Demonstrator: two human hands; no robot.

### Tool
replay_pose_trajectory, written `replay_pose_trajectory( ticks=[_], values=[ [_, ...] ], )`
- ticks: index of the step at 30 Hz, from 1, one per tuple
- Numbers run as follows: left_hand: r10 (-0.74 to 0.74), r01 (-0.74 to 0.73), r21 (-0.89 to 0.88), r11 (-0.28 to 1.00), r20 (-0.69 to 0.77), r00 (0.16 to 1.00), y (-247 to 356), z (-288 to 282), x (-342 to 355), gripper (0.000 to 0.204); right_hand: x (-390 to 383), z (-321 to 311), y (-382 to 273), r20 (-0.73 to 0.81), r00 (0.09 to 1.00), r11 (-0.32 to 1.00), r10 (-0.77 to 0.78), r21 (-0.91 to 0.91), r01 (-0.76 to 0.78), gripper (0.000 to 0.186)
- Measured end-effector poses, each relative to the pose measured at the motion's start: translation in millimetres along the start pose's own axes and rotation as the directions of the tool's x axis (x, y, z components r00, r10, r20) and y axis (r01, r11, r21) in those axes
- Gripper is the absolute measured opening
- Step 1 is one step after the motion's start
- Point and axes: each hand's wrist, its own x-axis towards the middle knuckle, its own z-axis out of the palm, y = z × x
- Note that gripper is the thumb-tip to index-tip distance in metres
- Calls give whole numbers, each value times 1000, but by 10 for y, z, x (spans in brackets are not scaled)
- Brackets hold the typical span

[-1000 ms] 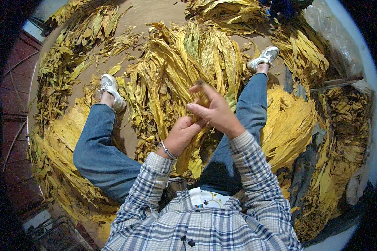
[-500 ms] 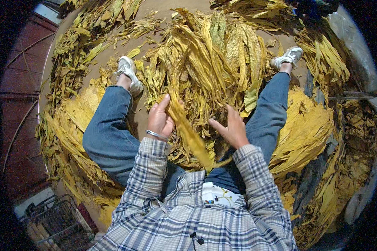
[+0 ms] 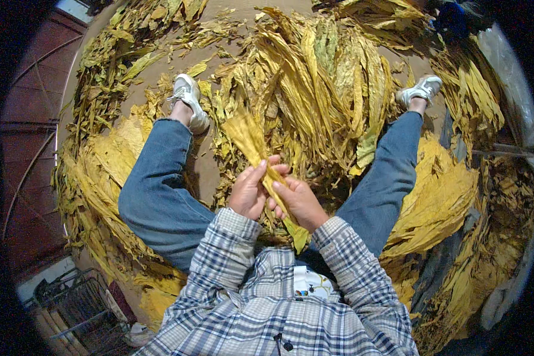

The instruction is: The person sits on the floor and sorts through a large pile of dried yellow leaves. They pick up individual leaves and place them back into the pile or aside.

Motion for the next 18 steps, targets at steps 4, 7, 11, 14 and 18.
replay_pose_trajectory(
  ticks=[4, 7, 11, 14, 18],
  values=[
    [263, -286, -47, 957, -272, 926, 133, -255, -104, 35, 191, 99, -122, 180, 973, 944, 143, -320, -79, 28],
    [361, -420, -41, 906, -441, 822, 453, -437, -209, 32, 608, 13, -227, 150, 989, 687, -19, -716, 122, 19],
    [309, -353, 2, 936, -490, 815, 506, -393, -163, 33, 1157, 243, -364, -66, 911, 277, -408, -959, 54, 48],
    [271, -305, -1, 952, -455, 848, 459, -349, -78, 34, 1438, 65, -97, -158, 844, 299, -513, -954, 4, 44],
    [268, -294, 21, 955, -481, 835, 413, -409, -86, 32, 961, -55, -297, -252, 827, 702, -503, -677, 221, 22]
  ],
)
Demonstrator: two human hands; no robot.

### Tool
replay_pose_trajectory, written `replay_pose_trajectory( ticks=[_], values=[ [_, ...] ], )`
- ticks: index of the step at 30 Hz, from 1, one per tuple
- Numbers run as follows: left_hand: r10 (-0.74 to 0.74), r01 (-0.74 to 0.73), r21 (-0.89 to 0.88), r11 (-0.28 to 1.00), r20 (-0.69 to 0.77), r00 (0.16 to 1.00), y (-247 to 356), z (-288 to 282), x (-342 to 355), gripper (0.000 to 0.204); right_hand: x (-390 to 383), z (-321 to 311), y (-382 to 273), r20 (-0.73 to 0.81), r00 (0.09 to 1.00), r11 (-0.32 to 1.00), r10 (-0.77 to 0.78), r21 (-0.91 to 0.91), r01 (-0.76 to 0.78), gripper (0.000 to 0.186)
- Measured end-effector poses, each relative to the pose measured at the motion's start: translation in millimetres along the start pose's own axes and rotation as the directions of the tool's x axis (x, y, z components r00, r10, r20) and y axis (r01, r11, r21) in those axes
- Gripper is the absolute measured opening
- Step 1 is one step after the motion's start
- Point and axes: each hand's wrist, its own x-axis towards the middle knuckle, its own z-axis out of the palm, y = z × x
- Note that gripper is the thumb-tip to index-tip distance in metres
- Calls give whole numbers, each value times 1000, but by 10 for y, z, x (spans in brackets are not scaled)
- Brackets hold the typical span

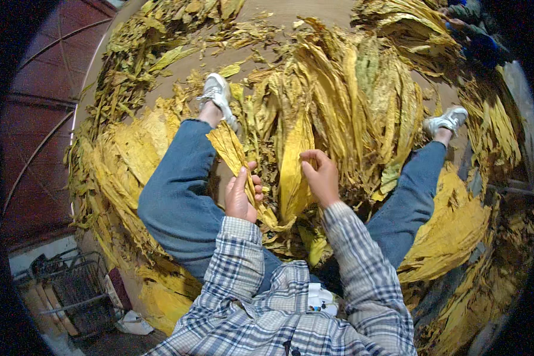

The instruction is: The person sits on the floor and sorts through a large pile of dried yellow leaves. They pick up individual leaves and place them back into the pile or aside.

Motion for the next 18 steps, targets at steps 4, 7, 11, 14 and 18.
replay_pose_trajectory(
  ticks=[4, 7, 11, 14, 18],
  values=[
    [-120, 122, -16, 992, 101, 988, -146, 55, -1, 37, -556, -318, -252, 59, 979, 963, -194, 199, 179, 44],
    [-170, 241, -199, 950, 320, 932, -309, 296, -86, 49, -784, -442, -349, 133, 989, 829, -69, 559, -17, 53],
    [-296, 383, -59, 922, 531, 794, -352, 371, -269, 57, -848, -362, -122, 97, 995, 808, 35, 582, -86, 33],
    [-191, 178, 71, 982, 436, 880, -545, 205, -175, 38, -842, -287, -75, 77, 995, 839, 68, 535, -99, 17],
    [-130, 142, -12, 990, 336, 933, -485, 191, -151, 29, -869, -316, 5, -105, 983, 807, 152, 587, -62, 10]
  ],
)
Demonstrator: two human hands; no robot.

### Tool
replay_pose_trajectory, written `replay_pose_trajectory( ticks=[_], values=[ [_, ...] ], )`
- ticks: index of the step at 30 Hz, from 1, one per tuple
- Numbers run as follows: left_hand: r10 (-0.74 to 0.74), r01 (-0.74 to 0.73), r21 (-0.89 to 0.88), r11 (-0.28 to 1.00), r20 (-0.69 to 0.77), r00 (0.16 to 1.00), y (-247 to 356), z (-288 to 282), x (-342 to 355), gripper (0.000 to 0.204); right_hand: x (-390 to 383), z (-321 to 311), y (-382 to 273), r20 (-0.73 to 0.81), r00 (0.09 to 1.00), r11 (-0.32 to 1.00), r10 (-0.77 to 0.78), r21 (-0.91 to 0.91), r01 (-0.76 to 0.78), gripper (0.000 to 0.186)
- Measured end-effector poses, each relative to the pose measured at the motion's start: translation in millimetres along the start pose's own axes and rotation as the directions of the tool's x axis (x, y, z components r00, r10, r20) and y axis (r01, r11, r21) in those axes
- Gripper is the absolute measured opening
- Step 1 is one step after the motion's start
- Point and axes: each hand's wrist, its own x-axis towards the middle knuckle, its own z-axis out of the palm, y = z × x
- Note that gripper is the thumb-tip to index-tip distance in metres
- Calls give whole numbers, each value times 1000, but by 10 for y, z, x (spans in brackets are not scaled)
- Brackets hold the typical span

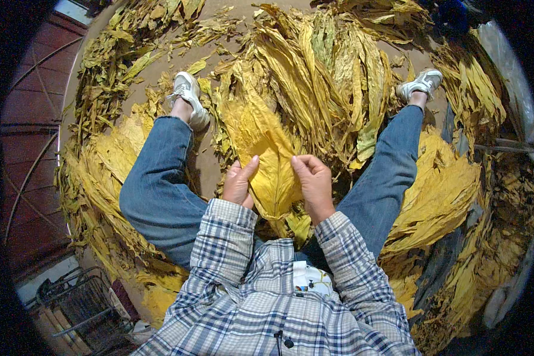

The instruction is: The person sits on the floor and sorts through a large pile of dried yellow leaves. They pick up individual leaves and place them back into the pile or aside.

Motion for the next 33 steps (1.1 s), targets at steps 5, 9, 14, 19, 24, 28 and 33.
replay_pose_trajectory(
  ticks=[5, 9, 14, 19, 24, 28, 33],
  values=[
    [-13, 15, -71, 997, 23, 1000, 7, 50, -5, 31, 60, -66, 7, -45, 999, 981, 25, 193, -15, 12],
    [-115, 126, -190, 974, 68, 991, 32, 26, 9, 33, 163, -47, -21, 3, 998, 970, 62, 234, -61, 20],
    [-108, 104, -128, 986, -30, 994, 61, -18, -11, 39, 135, -68, -24, 179, 948, 965, 262, -35, -260, 36],
    [16, -16, -2, 1000, -135, 991, 98, -108, 71, 32, 68, -258, 41, 192, 952, 967, 237, 46, -250, 30],
    [15, -19, -26, 999, -135, 991, 94, -166, 94, 29, 141, -311, -67, 94, 984, 979, 149, 125, -160, 32],
    [-124, 124, -191, 974, 16, 992, 185, -20, 98, 31, -64, -269, -424, 287, 911, 929, 296, -307, -206, 44],
    [-93, 87, -212, 973, -21, 995, 317, 50, 192, 40, -197, -318, -407, 415, 849, 884, 328, -453, -120, 27]
  ],
)
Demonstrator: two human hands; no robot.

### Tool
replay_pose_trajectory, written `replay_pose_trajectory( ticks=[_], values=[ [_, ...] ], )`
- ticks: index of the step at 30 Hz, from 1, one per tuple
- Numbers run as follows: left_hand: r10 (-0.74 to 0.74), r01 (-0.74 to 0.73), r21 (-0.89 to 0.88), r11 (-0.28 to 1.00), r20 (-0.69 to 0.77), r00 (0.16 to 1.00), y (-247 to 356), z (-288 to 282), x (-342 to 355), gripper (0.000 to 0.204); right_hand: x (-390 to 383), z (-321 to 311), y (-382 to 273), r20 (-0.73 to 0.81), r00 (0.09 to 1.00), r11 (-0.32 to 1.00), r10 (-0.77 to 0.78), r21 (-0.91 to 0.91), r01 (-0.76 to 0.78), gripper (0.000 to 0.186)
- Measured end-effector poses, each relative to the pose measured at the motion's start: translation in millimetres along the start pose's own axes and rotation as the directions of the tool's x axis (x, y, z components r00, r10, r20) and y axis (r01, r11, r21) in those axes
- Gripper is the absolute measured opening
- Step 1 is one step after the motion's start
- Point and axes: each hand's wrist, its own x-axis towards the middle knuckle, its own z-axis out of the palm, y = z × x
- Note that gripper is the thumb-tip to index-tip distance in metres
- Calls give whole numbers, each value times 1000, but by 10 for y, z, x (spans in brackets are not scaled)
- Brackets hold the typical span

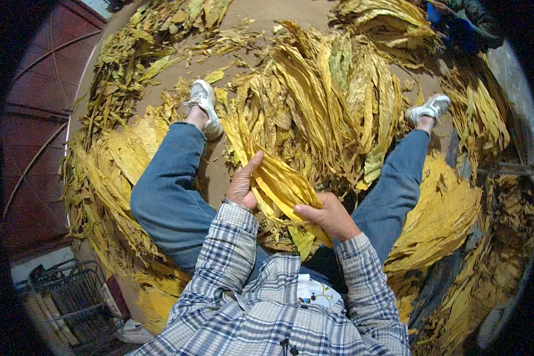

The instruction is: The person sits on the floor and sorts through a large pile of dried yellow leaves. They pick up individual leaves and place them back into the pile or aside.

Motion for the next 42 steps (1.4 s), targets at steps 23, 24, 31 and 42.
replay_pose_trajectory(
  ticks=[23, 24, 31, 42],
  values=[
    [233, -233, -6, 972, -35, 972, 370, -787, 475, 29, -1822, -1038, -379, -542, 832, 986, -115, 40, 162, 39],
    [196, -196, 8, 981, -69, 978, 344, -657, 436, 28, -2012, -1119, -327, -677, 710, 956, -196, 29, 292, 41],
    [-27, 9, 185, 983, 96, 995, 98, -341, 199, 27, -2523, -1971, 837, -986, -12, 916, 166, 150, 373, 77],
    [-51, 26, 328, 944, 67, 996, -202, -238, -11, 32, -2412, -2222, 1433, -929, -34, 926, 368, 363, 100, 91]
  ],
)
